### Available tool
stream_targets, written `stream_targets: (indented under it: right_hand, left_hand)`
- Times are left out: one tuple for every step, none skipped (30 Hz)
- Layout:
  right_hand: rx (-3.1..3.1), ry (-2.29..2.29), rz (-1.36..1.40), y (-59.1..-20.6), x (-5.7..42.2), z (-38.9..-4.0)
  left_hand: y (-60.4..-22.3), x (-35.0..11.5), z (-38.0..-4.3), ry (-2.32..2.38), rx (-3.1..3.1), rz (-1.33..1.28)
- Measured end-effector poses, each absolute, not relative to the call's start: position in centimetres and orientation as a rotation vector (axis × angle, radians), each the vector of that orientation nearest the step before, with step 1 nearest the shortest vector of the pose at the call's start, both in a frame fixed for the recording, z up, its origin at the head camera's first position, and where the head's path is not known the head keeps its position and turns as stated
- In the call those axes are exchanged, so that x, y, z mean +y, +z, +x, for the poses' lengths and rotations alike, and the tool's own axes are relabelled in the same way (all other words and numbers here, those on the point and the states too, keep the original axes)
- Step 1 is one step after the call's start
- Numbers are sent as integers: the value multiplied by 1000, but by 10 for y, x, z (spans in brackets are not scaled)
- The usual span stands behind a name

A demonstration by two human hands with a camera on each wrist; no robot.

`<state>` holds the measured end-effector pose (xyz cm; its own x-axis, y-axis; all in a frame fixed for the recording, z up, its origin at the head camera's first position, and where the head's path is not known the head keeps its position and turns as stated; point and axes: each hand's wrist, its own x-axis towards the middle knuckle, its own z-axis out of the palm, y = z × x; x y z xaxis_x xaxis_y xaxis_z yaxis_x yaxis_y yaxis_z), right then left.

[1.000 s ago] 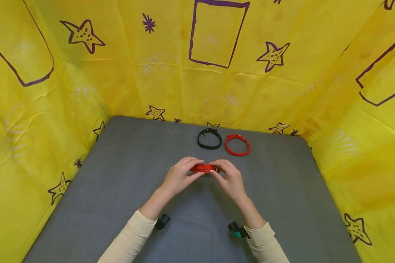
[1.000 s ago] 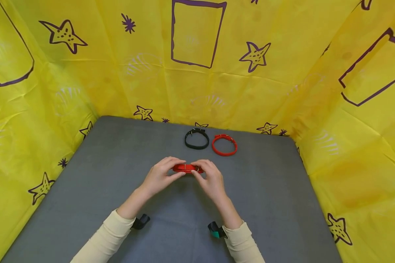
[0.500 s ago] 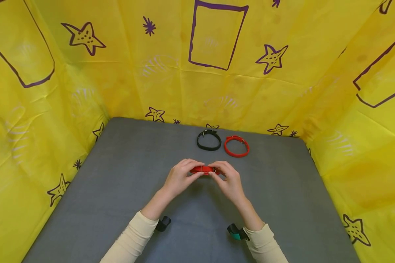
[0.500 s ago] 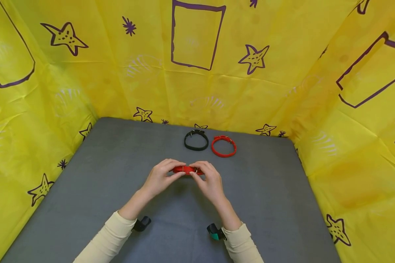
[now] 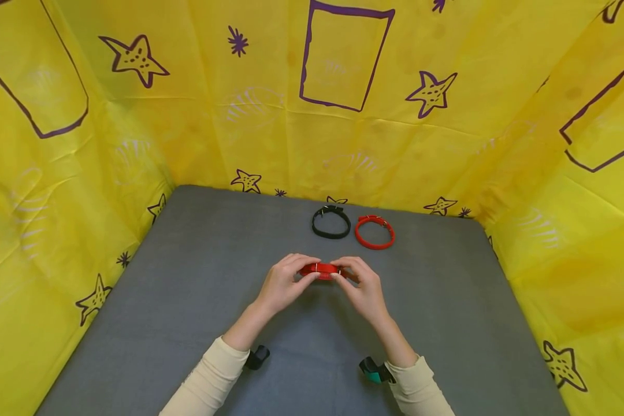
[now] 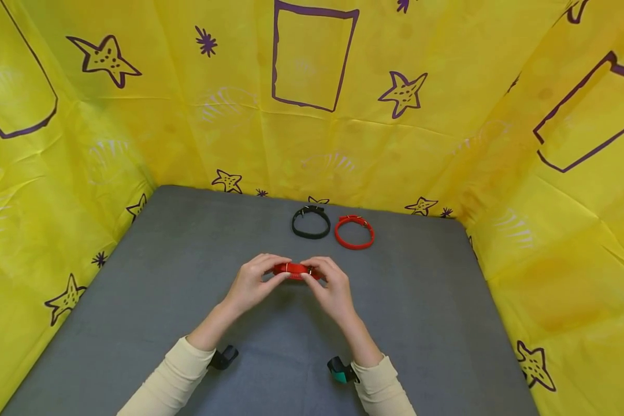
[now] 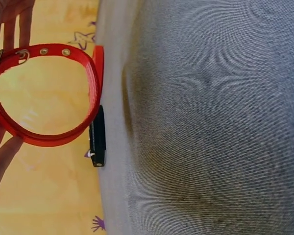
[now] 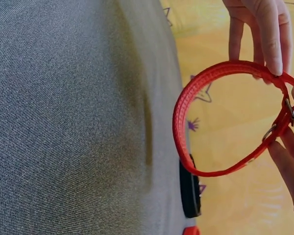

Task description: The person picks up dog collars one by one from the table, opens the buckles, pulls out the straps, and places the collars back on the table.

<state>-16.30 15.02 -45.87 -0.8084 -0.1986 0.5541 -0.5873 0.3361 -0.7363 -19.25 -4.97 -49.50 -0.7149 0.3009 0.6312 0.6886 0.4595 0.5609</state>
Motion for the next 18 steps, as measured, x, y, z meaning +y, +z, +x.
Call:
stream_targets:
  right_hand:
    - [-2240,1468,692,-460,150,-163]
    - [-2239,1467,693,-462,151,-164]
    - [-2237,1467,695,-465,151,-166]
    - [-2236,1467,696,-470,152,-168]
    - [-2240,1464,697,-474,153,-170]
    - [-2248,1456,697,-478,155,-172]
    - [-2259,1446,697,-482,156,-174]
    - [-2275,1434,697,-485,157,-176]
    - [-2291,1416,698,-488,158,-178]
    - [-2314,1376,702,-489,159,-179]
    - [-2335,1323,710,-489,160,-180]
    - [-2353,1262,720,-489,160,-180]
    - [-2367,1196,732,-488,160,-181]
    - [-2373,1129,745,-487,160,-181]
    - [-2381,1064,755,-486,159,-181]
    - [-2382,1011,763,-485,158,-181]
    - [-2381,980,767,-484,157,-181]
    - [-2383,961,766,-484,156,-181]
  left_hand:
    - [-496,-50,-192,-1168,-2267,-825]
    - [-496,-50,-192,-1166,-2271,-821]
    - [-496,-50,-192,-1161,-2275,-820]
    - [-497,-50,-192,-1156,-2278,-818]
    - [-497,-50,-192,-1148,-2279,-818]
    - [-497,-50,-192,-1143,-2278,-819]
    - [-497,-50,-192,-1138,-2276,-820]
    - [-497,-50,-192,-1130,-2277,-820]
    - [-497,-50,-192,-1123,-2272,-824]
    - [-497,-50,-192,-1115,-2267,-828]
    - [-497,-49,-193,-1106,-2261,-831]
    - [-498,-49,-193,-1093,-2256,-835]
    - [-498,-49,-193,-1081,-2252,-839]
    - [-497,-49,-193,-1067,-2246,-844]
    - [-498,-48,-193,-1056,-2240,-849]
    - [-498,-48,-193,-1046,-2235,-854]
    - [-497,-47,-193,-1040,-2232,-857]
    - [-497,-47,-193,-1038,-2232,-860]
